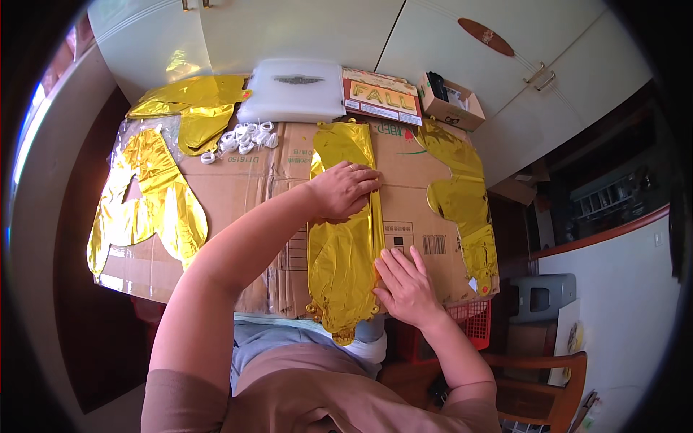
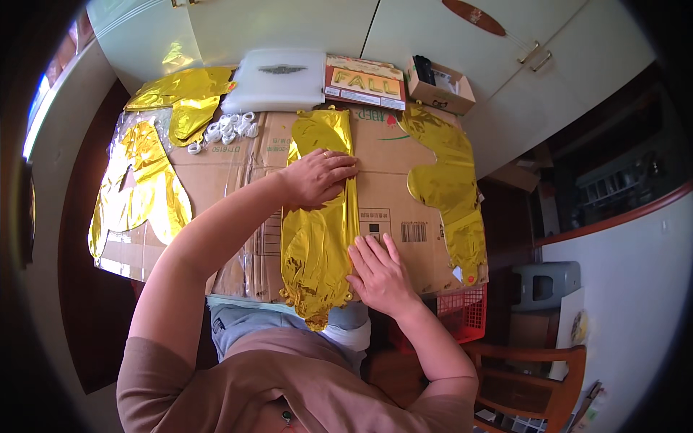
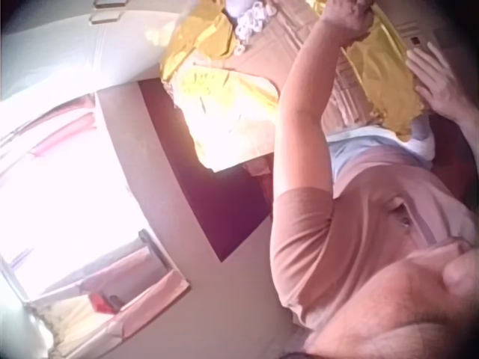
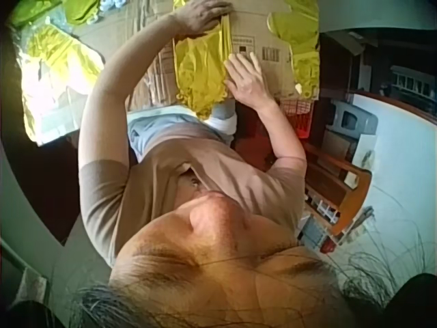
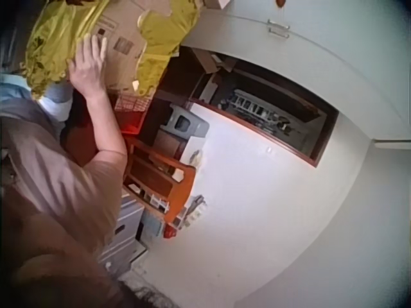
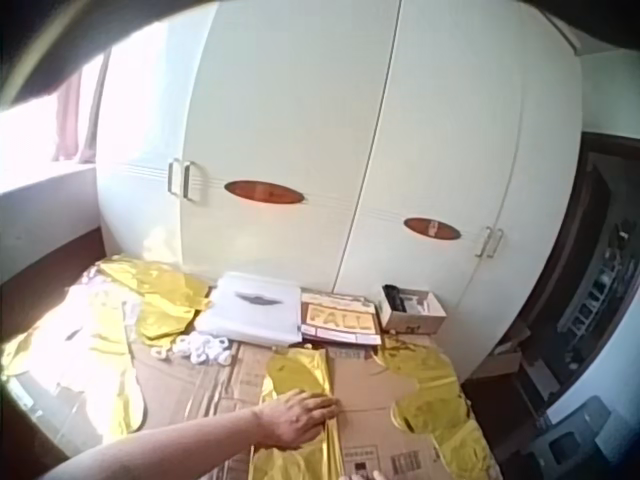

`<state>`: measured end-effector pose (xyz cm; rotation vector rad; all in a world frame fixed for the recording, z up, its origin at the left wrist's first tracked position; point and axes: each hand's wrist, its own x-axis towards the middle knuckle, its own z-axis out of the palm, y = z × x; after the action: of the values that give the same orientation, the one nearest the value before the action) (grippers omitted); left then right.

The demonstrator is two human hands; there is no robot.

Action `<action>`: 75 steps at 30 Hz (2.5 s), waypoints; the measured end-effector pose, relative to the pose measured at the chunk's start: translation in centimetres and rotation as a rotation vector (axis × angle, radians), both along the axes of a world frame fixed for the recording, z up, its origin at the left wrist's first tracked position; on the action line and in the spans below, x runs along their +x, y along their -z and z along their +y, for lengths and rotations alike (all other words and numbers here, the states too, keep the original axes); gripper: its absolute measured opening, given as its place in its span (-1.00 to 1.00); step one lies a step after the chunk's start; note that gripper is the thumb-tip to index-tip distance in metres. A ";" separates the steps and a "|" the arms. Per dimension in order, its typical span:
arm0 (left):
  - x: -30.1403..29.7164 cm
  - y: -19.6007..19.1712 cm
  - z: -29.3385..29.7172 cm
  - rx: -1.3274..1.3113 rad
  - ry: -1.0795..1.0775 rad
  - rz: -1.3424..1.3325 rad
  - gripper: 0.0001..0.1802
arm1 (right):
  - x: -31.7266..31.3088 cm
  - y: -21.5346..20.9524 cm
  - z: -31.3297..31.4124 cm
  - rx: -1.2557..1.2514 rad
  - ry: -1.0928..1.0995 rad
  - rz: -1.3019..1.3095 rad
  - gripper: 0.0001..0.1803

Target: Folding gold foil balloons on a cardboard-covered table.

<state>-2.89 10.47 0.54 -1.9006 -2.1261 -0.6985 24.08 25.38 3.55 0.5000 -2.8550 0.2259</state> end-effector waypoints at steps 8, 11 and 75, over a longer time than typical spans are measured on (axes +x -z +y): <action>-0.2 -0.3 -0.3 -0.066 0.002 -0.042 -0.43 | -3.5 -0.7 -1.5 -0.426 0.094 0.081 -0.46; -0.3 -0.4 -0.2 -0.035 0.010 -0.056 -0.40 | -5.9 0.5 -4.1 -0.445 0.200 0.015 -0.34; -6.9 0.5 3.7 -0.108 -0.231 -0.047 -0.44 | -3.6 1.7 -4.0 -0.126 0.240 -0.195 -0.11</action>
<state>-9.82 14.21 0.06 -1.6644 -2.4063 -0.5965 20.50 21.40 1.84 0.1140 -3.0279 0.4284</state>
